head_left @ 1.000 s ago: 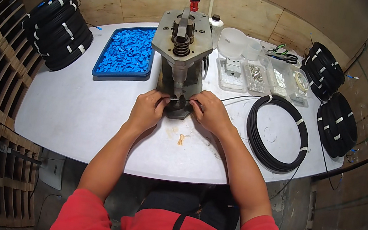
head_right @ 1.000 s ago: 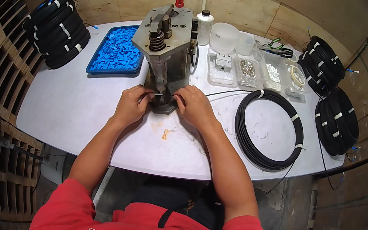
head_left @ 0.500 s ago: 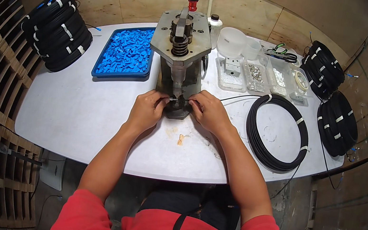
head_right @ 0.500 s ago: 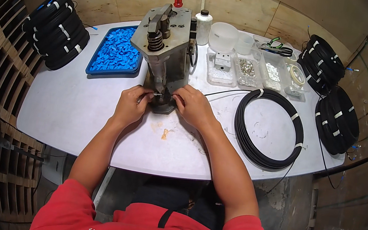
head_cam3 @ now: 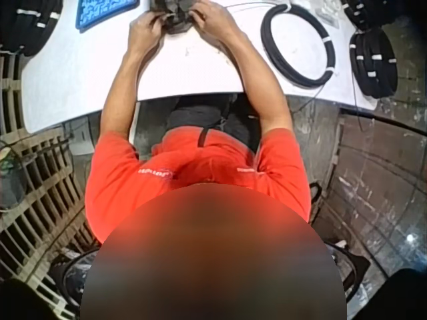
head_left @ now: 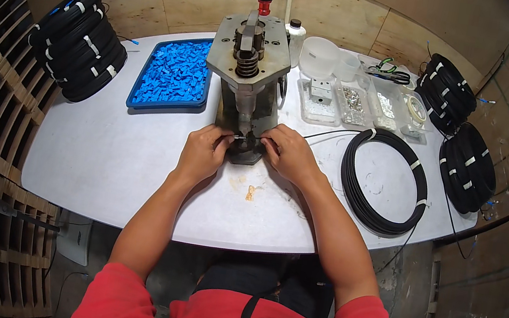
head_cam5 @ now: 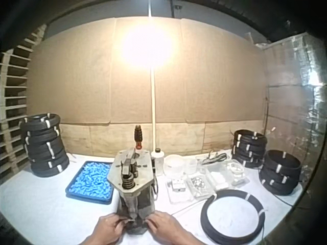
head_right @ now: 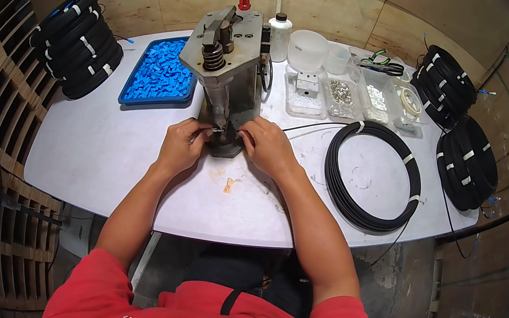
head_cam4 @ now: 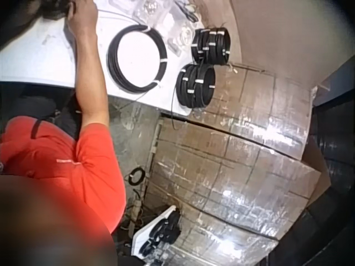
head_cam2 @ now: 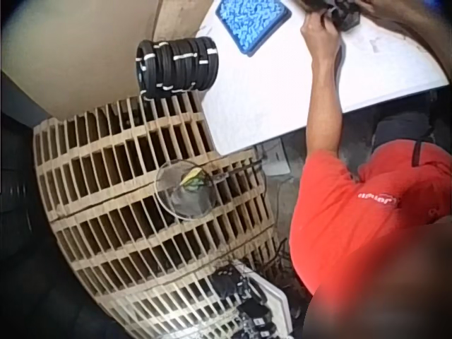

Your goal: Assembling electrical wires into a circular harness and using a terminal crimping machine.

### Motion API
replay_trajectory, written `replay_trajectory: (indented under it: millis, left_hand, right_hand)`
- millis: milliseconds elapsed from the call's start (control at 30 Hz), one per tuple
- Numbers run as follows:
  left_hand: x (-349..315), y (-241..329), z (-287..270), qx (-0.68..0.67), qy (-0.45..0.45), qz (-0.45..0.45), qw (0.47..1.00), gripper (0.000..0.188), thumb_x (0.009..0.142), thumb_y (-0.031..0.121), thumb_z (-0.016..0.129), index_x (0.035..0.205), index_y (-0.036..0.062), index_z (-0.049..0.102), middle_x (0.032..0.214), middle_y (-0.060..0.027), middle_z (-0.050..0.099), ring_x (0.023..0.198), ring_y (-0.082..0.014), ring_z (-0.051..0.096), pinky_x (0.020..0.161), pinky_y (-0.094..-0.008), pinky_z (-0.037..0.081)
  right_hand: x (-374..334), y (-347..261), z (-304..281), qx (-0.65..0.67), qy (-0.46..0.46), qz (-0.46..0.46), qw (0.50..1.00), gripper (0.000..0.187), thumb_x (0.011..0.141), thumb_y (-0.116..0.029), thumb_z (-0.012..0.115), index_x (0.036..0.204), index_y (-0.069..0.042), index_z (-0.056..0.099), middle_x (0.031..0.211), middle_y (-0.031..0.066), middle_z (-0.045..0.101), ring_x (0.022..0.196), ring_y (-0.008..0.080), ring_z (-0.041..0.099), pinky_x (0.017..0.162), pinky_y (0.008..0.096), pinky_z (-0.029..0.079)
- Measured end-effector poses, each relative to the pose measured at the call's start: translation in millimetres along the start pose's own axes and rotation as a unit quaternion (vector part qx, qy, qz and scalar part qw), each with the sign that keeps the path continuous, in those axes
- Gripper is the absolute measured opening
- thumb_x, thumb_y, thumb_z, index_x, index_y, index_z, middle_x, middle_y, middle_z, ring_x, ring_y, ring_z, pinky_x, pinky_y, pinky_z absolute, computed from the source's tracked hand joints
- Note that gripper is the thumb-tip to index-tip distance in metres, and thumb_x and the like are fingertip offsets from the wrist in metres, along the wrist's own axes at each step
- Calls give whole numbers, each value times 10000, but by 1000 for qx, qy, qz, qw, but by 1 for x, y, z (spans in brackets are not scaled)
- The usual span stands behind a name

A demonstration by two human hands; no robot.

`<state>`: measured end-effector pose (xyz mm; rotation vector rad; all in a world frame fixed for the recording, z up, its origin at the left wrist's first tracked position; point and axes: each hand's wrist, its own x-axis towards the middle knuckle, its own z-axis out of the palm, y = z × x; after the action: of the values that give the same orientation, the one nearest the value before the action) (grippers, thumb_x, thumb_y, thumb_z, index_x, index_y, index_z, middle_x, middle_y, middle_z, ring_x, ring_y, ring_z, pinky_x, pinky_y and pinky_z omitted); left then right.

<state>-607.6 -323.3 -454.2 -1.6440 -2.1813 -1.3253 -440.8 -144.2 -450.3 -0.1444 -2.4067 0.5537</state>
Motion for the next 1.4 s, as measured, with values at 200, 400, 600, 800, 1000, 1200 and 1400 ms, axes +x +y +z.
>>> replay_trajectory:
  millis: [200, 400, 600, 800, 1000, 1200, 1400]
  left_hand:
    - [0, 1, 0, -6, -3, -7, 1000, 168, 922, -8, 646, 1039, -33, 763, 897, -161, 748, 776, -272, 763, 722, -349, 597]
    - [0, 0, 0, 2, 1, -3, 1000, 161, 923, 7, 652, 1031, -25, 766, 892, -162, 748, 773, -285, 757, 724, -355, 597]
    - [0, 1, -1, -3, -1, -14, 1000, 146, 923, 35, 678, 1021, -20, 771, 890, -173, 743, 774, -296, 749, 722, -362, 598]
    - [0, 1, 1, -16, 7, -13, 1000, 147, 929, 71, 701, 1018, -22, 772, 889, -182, 738, 766, -300, 742, 712, -368, 596]
    - [0, 4, 0, -32, -3, -36, 999, 183, 925, 113, 724, 1041, -21, 769, 896, -191, 747, 784, -297, 751, 721, -366, 592]
    - [1, 13, -2, -52, -9, -58, 997, 251, 940, 167, 739, 1080, -40, 755, 909, -208, 760, 802, -294, 761, 745, -371, 594]
    - [1, 9, 2, -52, -13, -64, 997, 259, 965, 187, 721, 1095, -33, 760, 916, -216, 760, 768, -292, 754, 722, -372, 589]
  right_hand:
    - [0, -1, 1, 3, 5, 5, 1000, 96, 935, -128, 722, 973, -40, 716, 938, 142, 678, 881, 373, 672, 794, 448, 557]
    - [-1, 1, 2, 0, 3, 4, 1000, 94, 939, -135, 721, 974, -48, 716, 943, 136, 677, 882, 372, 670, 796, 451, 556]
    - [-1, 1, 2, -3, -2, 7, 1000, 99, 945, -145, 717, 975, -50, 716, 946, 132, 678, 884, 370, 670, 801, 450, 555]
    - [-3, 1, 0, 1, 1, -1, 1000, 112, 920, -135, 732, 997, -53, 735, 934, 125, 683, 867, 363, 674, 814, 439, 556]
    - [-1, -4, -1, 17, 21, -13, 1000, 154, 899, -136, 746, 1032, -59, 750, 936, 120, 690, 869, 356, 682, 810, 427, 559]
    - [-2, -3, -1, 18, 12, -3, 1000, 171, 889, -132, 754, 1047, -68, 754, 949, 122, 693, 882, 353, 682, 816, 429, 558]
    - [-3, 1, -1, 9, -2, -14, 1000, 160, 884, -130, 758, 1034, -72, 753, 941, 124, 687, 886, 350, 675, 818, 433, 554]
